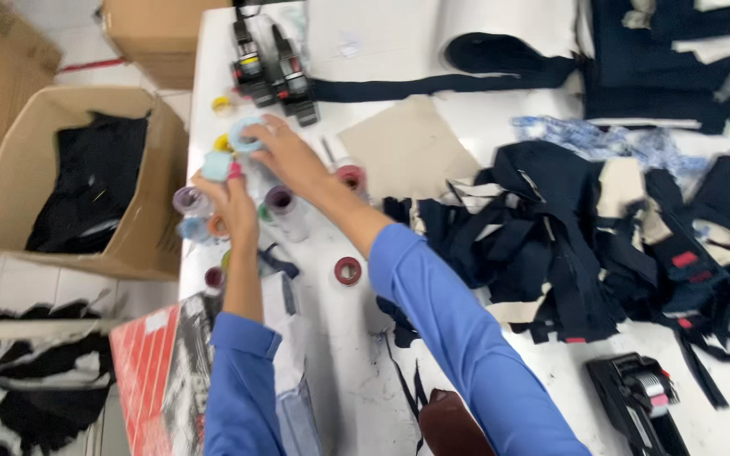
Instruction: The person folds dark blue garments and secures them with a handheld tape dispenser. They also handle rolls of tape and a roll of light blue material, placing items on a white table.
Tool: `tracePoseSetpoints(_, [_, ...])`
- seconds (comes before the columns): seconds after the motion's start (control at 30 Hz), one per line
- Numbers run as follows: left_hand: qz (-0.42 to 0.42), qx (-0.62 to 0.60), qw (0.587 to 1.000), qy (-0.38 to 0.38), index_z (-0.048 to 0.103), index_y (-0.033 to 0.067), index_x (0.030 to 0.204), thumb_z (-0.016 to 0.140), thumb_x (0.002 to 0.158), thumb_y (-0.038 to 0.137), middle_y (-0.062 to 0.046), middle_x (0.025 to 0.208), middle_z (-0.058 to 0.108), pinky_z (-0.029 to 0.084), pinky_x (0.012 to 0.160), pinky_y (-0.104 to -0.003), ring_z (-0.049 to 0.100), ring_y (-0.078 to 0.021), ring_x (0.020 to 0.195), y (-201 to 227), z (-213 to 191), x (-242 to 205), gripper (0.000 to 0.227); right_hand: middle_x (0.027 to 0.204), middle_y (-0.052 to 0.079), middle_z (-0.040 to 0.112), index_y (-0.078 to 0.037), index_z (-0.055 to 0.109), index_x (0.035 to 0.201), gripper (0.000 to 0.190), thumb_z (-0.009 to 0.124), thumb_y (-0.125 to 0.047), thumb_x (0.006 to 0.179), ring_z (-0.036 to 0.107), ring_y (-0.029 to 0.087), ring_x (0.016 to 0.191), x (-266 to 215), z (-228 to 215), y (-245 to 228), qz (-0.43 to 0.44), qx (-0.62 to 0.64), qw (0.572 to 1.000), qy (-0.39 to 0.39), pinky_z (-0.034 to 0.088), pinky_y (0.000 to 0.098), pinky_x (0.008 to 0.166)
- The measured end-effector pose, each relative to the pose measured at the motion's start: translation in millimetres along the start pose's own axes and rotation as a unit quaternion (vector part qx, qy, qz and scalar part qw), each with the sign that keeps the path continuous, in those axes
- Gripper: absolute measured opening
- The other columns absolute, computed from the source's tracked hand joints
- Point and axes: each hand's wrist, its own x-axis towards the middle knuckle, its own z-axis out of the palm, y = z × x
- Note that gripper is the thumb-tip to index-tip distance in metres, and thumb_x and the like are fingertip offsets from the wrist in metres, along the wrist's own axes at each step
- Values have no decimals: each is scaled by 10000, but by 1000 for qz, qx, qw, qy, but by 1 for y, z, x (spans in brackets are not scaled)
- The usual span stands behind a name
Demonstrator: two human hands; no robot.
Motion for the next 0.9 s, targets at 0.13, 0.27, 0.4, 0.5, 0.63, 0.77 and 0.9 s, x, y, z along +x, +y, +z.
tracePoseSetpoints(0.13, [67,-71,995,13,8,119,1336,497,973,167,-203,1353,-6,342,1056,-444,116,-363,1294,-22,3,15,611,1310,192,301,-279,384,1124,389,580,-198,798,493,394,1093,1,0,-3,70,0,994,-82,498,482,849])
tracePoseSetpoints(0.27, [94,-7,995,-14,50,83,1293,424,873,34,-215,1324,17,206,1093,-431,74,-329,1292,-14,13,7,565,1199,210,380,-192,318,1094,420,576,-106,774,553,394,980,-2,4,-4,78,46,993,-75,532,453,763])
tracePoseSetpoints(0.4, [154,-156,972,-84,104,81,1132,389,751,-116,-214,1181,259,259,943,-516,324,-349,1191,57,10,-23,515,1062,154,446,-169,358,1050,462,648,-120,693,572,383,917,-4,-14,3,23,75,997,6,494,465,787])
tracePoseSetpoints(0.5, [187,-84,972,-118,85,64,1087,440,679,-169,-270,1221,323,130,939,-585,259,-410,1230,83,11,-32,588,1073,107,443,-192,385,1080,467,664,-213,705,587,296,924,5,-31,1,-29,39,987,152,461,417,868])
tracePoseSetpoints(0.63, [245,-11,961,-125,133,58,1080,693,704,-11,-240,1266,288,150,1016,-453,252,-318,1231,120,17,-49,678,1176,88,402,-188,425,1072,393,666,-239,766,467,274,1124,8,-105,-55,-97,22,979,180,415,368,949])
tracePoseSetpoints(0.77, [358,-48,931,-52,152,128,986,765,713,151,-204,1354,164,292,1040,-374,250,-296,1281,149,6,-67,672,989,37,490,-134,434,1031,322,678,-181,826,495,199,882,-6,-180,-126,-187,8,968,168,446,297,743])
tracePoseSetpoints(0.9, [425,-43,902,-60,42,129,1296,824,703,274,-81,1407,154,260,1191,-422,220,-248,1358,200,1,-125,992,1013,86,511,-96,420,1122,392,721,-168,881,488,234,959,-52,-239,-194,-248,29,958,138,464,350,824])
